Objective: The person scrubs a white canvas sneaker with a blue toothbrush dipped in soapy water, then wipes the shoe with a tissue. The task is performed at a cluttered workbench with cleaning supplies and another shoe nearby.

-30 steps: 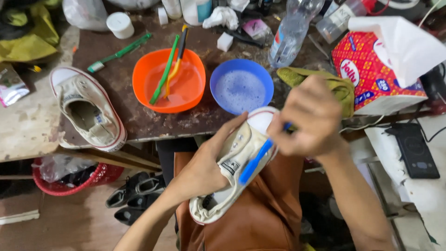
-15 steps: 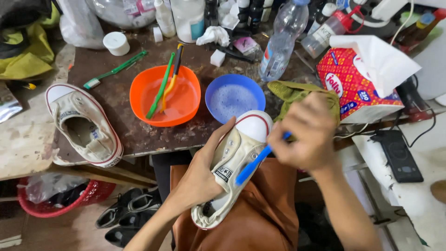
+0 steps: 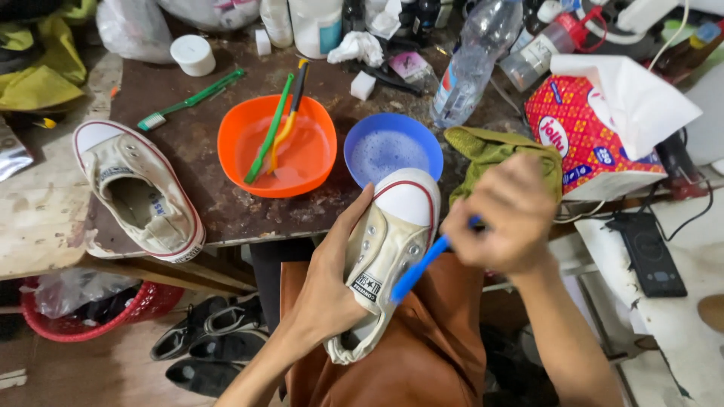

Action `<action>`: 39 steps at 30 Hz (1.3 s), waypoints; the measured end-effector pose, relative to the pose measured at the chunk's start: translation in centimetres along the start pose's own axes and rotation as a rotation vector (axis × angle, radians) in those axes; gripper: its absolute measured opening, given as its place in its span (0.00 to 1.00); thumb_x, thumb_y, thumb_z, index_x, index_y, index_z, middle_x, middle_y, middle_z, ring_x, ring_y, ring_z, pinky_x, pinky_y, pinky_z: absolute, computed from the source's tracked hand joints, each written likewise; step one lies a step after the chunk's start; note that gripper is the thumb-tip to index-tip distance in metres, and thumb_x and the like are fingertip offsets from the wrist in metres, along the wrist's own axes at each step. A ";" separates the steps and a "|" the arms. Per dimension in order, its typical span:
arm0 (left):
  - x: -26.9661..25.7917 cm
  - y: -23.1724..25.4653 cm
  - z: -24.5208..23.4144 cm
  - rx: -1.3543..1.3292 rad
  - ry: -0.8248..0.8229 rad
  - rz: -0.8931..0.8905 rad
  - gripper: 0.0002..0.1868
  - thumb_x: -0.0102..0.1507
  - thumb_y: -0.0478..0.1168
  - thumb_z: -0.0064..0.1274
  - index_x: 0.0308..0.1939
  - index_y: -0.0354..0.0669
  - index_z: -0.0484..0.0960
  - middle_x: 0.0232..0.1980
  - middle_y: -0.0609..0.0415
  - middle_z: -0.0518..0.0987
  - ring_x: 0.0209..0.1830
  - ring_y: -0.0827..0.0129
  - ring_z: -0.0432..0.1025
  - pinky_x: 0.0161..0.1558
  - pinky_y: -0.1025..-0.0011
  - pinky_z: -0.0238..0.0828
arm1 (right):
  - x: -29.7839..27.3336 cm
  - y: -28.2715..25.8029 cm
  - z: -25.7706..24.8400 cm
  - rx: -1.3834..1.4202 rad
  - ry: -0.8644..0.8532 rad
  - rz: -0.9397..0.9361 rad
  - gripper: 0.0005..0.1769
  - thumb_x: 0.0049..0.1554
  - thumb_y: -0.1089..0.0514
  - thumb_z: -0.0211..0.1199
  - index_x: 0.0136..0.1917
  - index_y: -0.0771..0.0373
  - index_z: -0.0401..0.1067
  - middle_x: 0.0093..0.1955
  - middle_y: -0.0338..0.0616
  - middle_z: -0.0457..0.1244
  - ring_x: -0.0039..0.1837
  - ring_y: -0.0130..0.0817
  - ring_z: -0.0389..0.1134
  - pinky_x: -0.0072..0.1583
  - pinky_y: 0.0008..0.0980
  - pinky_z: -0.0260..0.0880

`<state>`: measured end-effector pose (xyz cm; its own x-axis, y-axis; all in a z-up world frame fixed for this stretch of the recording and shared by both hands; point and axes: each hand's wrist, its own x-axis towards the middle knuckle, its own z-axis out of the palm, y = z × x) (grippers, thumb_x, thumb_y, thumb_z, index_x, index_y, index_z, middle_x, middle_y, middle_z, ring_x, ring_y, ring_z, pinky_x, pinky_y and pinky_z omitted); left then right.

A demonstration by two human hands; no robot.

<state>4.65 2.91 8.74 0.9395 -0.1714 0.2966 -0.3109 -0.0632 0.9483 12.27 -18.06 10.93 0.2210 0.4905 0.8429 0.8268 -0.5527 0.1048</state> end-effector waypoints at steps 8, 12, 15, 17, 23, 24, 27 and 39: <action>-0.2 -1.6 -0.8 0.039 0.068 -0.010 0.48 0.51 0.44 0.61 0.71 0.41 0.54 0.71 0.43 0.65 0.71 0.59 0.62 0.66 0.63 0.58 | 1.1 -1.7 0.7 0.013 -0.055 -0.008 0.17 0.50 0.68 0.53 0.22 0.65 0.55 0.24 0.44 0.52 0.31 0.38 0.46 0.40 0.38 0.48; 0.0 -1.9 -0.9 -0.030 0.089 -0.034 0.45 0.53 0.39 0.58 0.71 0.40 0.52 0.71 0.42 0.64 0.71 0.58 0.61 0.67 0.63 0.58 | -0.2 2.1 1.0 -0.108 0.008 0.146 0.18 0.47 0.76 0.59 0.24 0.68 0.55 0.28 0.45 0.52 0.38 0.43 0.47 0.39 0.35 0.45; 0.4 -2.7 -0.6 0.035 0.107 -0.082 0.48 0.51 0.49 0.60 0.71 0.43 0.53 0.69 0.44 0.68 0.69 0.59 0.65 0.65 0.63 0.60 | 0.8 -0.5 2.0 -0.007 -0.059 0.046 0.16 0.50 0.70 0.54 0.23 0.66 0.57 0.25 0.45 0.52 0.32 0.41 0.46 0.38 0.38 0.47; 0.3 -3.0 -0.5 0.039 0.095 -0.084 0.48 0.51 0.46 0.60 0.71 0.41 0.54 0.70 0.44 0.67 0.69 0.60 0.64 0.65 0.64 0.59 | 0.1 -0.1 2.4 0.048 -0.076 0.019 0.17 0.50 0.68 0.54 0.22 0.66 0.56 0.24 0.44 0.52 0.32 0.38 0.47 0.39 0.37 0.47; 0.9 -3.5 -0.3 0.055 0.094 -0.100 0.50 0.50 0.46 0.61 0.71 0.39 0.53 0.71 0.41 0.64 0.71 0.57 0.61 0.68 0.61 0.56 | -0.6 1.5 1.9 -0.046 -0.044 0.134 0.17 0.50 0.70 0.56 0.23 0.66 0.57 0.26 0.45 0.53 0.34 0.42 0.47 0.39 0.37 0.45; 1.1 -3.6 -0.2 0.079 0.105 -0.117 0.50 0.50 0.49 0.62 0.71 0.39 0.53 0.71 0.41 0.64 0.71 0.57 0.61 0.68 0.61 0.57 | -0.4 0.6 1.9 -0.043 -0.082 0.100 0.19 0.52 0.67 0.54 0.22 0.65 0.55 0.25 0.46 0.52 0.32 0.40 0.45 0.37 0.38 0.44; 1.3 -4.9 -0.1 0.150 0.097 -0.013 0.51 0.50 0.45 0.65 0.71 0.37 0.53 0.67 0.39 0.68 0.68 0.57 0.66 0.65 0.62 0.62 | -1.7 1.1 2.8 0.044 -0.055 -0.009 0.18 0.50 0.63 0.54 0.20 0.62 0.57 0.22 0.42 0.52 0.31 0.33 0.47 0.37 0.34 0.45; 1.7 -4.8 0.3 0.121 0.070 -0.060 0.50 0.50 0.41 0.65 0.70 0.32 0.52 0.67 0.38 0.67 0.68 0.58 0.65 0.67 0.64 0.60 | -3.6 5.6 2.3 -0.035 -0.026 0.102 0.18 0.52 0.65 0.54 0.23 0.65 0.58 0.23 0.44 0.52 0.33 0.39 0.50 0.46 0.44 0.54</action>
<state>7.66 2.65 4.63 0.9634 -0.0954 0.2506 -0.2648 -0.1901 0.9454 17.26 -21.34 7.28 0.3164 0.4476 0.8364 0.7807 -0.6237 0.0385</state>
